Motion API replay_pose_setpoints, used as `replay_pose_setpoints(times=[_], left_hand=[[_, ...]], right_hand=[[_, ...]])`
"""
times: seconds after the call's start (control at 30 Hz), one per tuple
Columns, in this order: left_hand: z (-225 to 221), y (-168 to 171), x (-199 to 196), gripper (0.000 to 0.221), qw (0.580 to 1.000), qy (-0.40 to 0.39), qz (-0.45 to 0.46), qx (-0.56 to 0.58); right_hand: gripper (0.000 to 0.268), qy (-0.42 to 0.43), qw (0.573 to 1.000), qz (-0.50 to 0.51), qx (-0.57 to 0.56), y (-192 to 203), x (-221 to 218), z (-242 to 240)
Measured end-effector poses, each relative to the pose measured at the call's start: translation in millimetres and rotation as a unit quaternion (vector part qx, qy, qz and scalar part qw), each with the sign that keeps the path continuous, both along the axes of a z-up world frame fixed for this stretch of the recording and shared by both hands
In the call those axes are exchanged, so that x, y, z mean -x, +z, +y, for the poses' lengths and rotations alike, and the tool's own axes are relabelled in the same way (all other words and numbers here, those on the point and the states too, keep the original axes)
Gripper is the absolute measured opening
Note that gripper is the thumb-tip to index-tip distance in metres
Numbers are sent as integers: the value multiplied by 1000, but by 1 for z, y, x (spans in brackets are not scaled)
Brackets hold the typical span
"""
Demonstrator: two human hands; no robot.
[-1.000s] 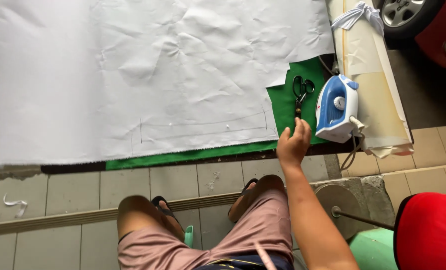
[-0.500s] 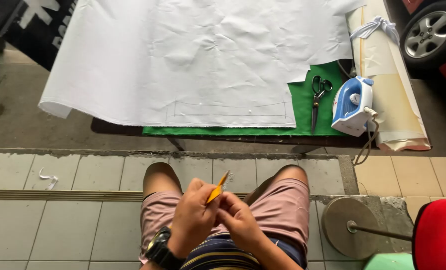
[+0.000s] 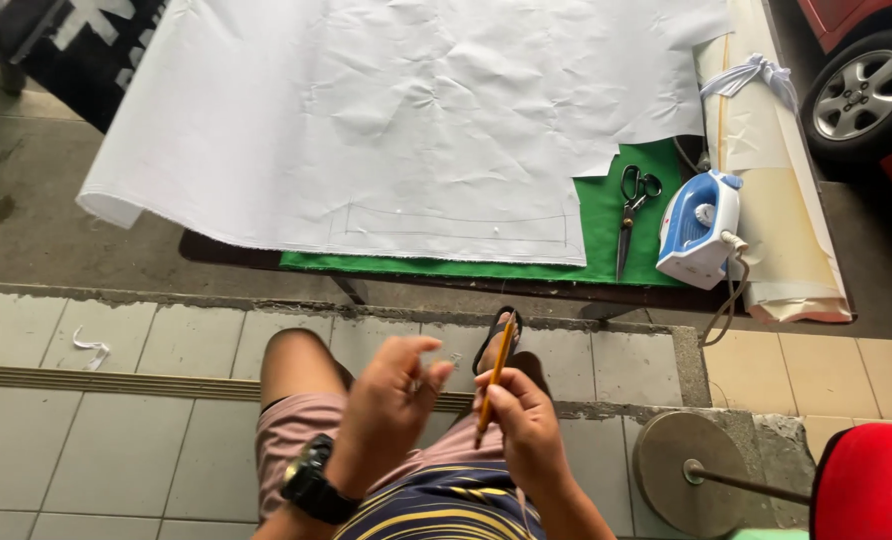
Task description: Drafting a pattern on paper with a ruler and pencil and then cutting the fabric and paper with scissors.
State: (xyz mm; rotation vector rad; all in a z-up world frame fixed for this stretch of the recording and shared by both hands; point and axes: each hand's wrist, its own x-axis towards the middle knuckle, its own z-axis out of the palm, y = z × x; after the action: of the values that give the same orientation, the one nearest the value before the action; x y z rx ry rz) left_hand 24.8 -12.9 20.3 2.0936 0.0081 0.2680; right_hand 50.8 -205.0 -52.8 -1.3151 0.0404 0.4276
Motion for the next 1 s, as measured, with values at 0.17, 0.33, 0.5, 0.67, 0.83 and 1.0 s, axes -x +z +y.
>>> replay_pose_setpoints(times=[0.17,0.33,0.5,0.67,0.83,1.0], left_hand=[[14,-3,-50,15,974,86,139,160],[4,-71,-96,9,956,110,222,159],[21,-130,-169,14,920,193,302,157],[65,-131,-283,73,853,363,365,-92],[77,-187,-293,95,801,387,416,-191],[82,-176,-301,106,779,427,413,-198]], right_hand=[[53,-73,994,36,-76,-9,-55,-31],[37,-91,987,55,-122,-21,-118,-60],[42,-91,968,2,-235,-23,-237,-82],[14,-211,972,-100,-26,-46,-398,-74],[17,-25,937,-260,233,-64,-511,7],[52,179,745,-544,342,-126,-546,30]])
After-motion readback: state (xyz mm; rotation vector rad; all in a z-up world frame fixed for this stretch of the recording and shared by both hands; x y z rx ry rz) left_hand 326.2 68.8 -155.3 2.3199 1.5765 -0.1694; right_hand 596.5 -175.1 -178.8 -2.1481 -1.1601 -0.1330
